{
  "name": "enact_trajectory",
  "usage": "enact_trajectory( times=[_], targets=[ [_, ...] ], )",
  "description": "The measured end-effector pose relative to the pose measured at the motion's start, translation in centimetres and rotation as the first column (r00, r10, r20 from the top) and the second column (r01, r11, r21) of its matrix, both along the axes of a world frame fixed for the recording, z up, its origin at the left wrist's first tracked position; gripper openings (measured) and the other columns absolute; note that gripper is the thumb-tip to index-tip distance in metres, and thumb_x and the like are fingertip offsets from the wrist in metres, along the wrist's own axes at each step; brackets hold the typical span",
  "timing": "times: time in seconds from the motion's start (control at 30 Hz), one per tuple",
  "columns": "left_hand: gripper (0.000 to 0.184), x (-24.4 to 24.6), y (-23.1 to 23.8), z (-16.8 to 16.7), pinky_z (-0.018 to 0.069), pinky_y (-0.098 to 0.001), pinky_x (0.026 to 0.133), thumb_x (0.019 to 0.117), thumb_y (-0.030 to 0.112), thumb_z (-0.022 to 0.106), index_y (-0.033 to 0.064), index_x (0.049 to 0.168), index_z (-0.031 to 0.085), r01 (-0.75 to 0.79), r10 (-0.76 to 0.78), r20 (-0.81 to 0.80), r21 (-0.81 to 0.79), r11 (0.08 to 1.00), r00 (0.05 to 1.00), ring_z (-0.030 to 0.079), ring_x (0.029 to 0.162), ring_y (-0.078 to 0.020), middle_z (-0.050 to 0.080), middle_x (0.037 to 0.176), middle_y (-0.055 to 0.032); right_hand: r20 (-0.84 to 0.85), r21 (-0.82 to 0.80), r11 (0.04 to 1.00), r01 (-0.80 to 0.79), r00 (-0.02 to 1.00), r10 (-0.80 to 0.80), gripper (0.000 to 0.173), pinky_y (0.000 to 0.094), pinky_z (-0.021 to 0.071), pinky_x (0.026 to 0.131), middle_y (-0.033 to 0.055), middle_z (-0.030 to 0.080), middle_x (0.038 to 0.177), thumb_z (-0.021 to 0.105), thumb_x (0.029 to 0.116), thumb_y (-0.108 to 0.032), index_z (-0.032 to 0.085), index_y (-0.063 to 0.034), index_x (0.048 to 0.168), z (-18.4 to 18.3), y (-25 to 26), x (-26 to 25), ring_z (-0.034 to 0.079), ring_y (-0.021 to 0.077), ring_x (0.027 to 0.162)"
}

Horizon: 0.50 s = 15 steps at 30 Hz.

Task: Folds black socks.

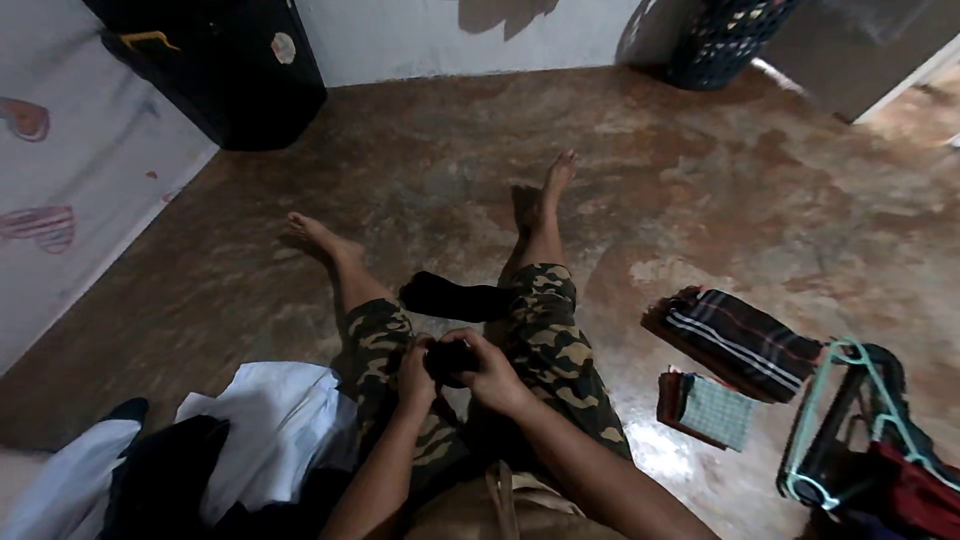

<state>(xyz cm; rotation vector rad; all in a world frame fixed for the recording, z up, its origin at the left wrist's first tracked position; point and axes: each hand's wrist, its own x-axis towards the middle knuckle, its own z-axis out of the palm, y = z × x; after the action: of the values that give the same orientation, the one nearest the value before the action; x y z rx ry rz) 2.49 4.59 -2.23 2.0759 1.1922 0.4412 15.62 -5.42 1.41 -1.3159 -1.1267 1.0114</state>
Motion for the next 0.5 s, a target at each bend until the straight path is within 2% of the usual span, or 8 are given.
enact_trajectory(
  times=[0.07,0.13,0.2,0.27,0.3,0.37,0.43,0.5],
  targets=[
    [0.027,-0.3,0.3,-2.1,0.0502,-0.0371,0.101,0.0989,0.002,0.046,-0.0078,0.118,0.062,0.027,-0.002,0.343,-0.07,0.997,0.939,0.061,0.113,-0.021,0.065,0.119,-0.0177,-0.208,0.041,0.99,-0.138,0.967,0.144,0.052,0.033,0.0582,0.093,0.0103,0.057,0.138,0.063,0.0901,0.006,0.049,-0.0033,0.14,0.0,-0.3,0.5,0.066,0.0137,0.109],
    [0.028,0.0,-0.5,-1.0,0.0527,-0.028,0.092,0.106,0.009,0.04,-0.0052,0.114,0.064,0.056,0.098,0.469,-0.303,0.951,0.878,0.063,0.1,-0.0085,0.067,0.107,-0.0091,-0.42,0.155,0.952,-0.263,0.855,0.304,0.048,0.0336,0.0551,0.095,0.0054,0.056,0.136,0.061,0.0931,-0.004,0.047,-0.0055,0.139,-1.1,-0.2,1.3,0.062,0.0122,0.112],
    [0.025,0.0,-1.5,0.1,0.0557,-0.0285,0.088,0.1057,0.007,0.044,-0.0038,0.115,0.065,0.078,0.133,0.406,-0.463,0.883,0.904,0.065,0.094,-0.0079,0.069,0.103,-0.0081,-0.594,0.239,0.91,-0.339,0.69,0.413,0.044,0.0341,0.0573,0.089,0.0007,0.065,0.124,0.065,0.094,-0.021,0.053,-0.0143,0.136,-2.8,-0.2,2.1,0.066,0.0117,0.104],
    [0.023,0.2,-2.3,1.6,0.0571,-0.0343,0.09,0.0998,0.0,0.055,-0.0016,0.119,0.067,0.029,0.107,0.235,-0.51,0.86,0.966,0.067,0.098,-0.0136,0.069,0.109,-0.012,-0.686,0.3,0.882,-0.363,0.561,0.464,0.046,0.0356,0.0599,0.085,0.0016,0.071,0.115,0.07,0.0935,-0.031,0.057,-0.0195,0.136,-4.4,-0.2,3.2,0.07,0.014,0.097],
    [0.026,0.2,-2.6,2.3,0.0579,-0.0359,0.091,0.0968,-0.002,0.059,-0.0003,0.122,0.067,0.015,0.092,0.177,-0.522,0.853,0.98,0.068,0.101,-0.0151,0.07,0.113,-0.0128,-0.704,0.304,0.884,-0.355,0.542,0.459,0.046,0.0357,0.0605,0.084,0.0022,0.072,0.111,0.069,0.0938,-0.032,0.057,-0.02,0.136,-4.9,-0.3,3.8,0.071,0.0145,0.094],
    [0.03,-0.3,-3.0,3.3,0.0582,-0.0341,0.091,0.0928,-0.004,0.06,-0.0005,0.122,0.066,0.06,0.07,0.21,-0.556,0.829,0.975,0.069,0.103,-0.0138,0.07,0.114,-0.0115,-0.723,0.254,0.913,-0.318,0.564,0.398,0.043,0.0356,0.0609,0.081,0.003,0.073,0.104,0.068,0.0942,-0.029,0.056,-0.0188,0.135,-5.5,-0.4,4.5,0.071,0.0149,0.089],
    [0.031,-0.9,-3.4,4.0,0.0584,-0.0324,0.092,0.0896,-0.007,0.059,-0.0021,0.119,0.066,0.19,0.041,0.365,-0.574,0.796,0.93,0.069,0.102,-0.0128,0.072,0.111,-0.0095,-0.717,0.206,0.933,-0.294,0.604,0.348,0.042,0.035,0.0609,0.08,0.0029,0.072,0.1,0.068,0.0936,-0.024,0.055,-0.0163,0.133,-5.8,-0.2,5.0,0.071,0.0143,0.086],
    [0.029,-1.3,-3.9,4.5,0.0579,-0.0329,0.095,0.0901,-0.006,0.059,-0.0032,0.118,0.066,0.338,0.021,0.538,-0.56,0.756,0.843,0.07,0.102,-0.0125,0.073,0.11,-0.0075,-0.676,0.174,0.944,-0.279,0.663,0.321,0.038,0.0325,0.061,0.077,-0.0007,0.073,0.095,0.069,0.0933,-0.021,0.053,-0.0169,0.127,-5.9,0.1,5.3,0.071,0.0116,0.082]
  ],
)
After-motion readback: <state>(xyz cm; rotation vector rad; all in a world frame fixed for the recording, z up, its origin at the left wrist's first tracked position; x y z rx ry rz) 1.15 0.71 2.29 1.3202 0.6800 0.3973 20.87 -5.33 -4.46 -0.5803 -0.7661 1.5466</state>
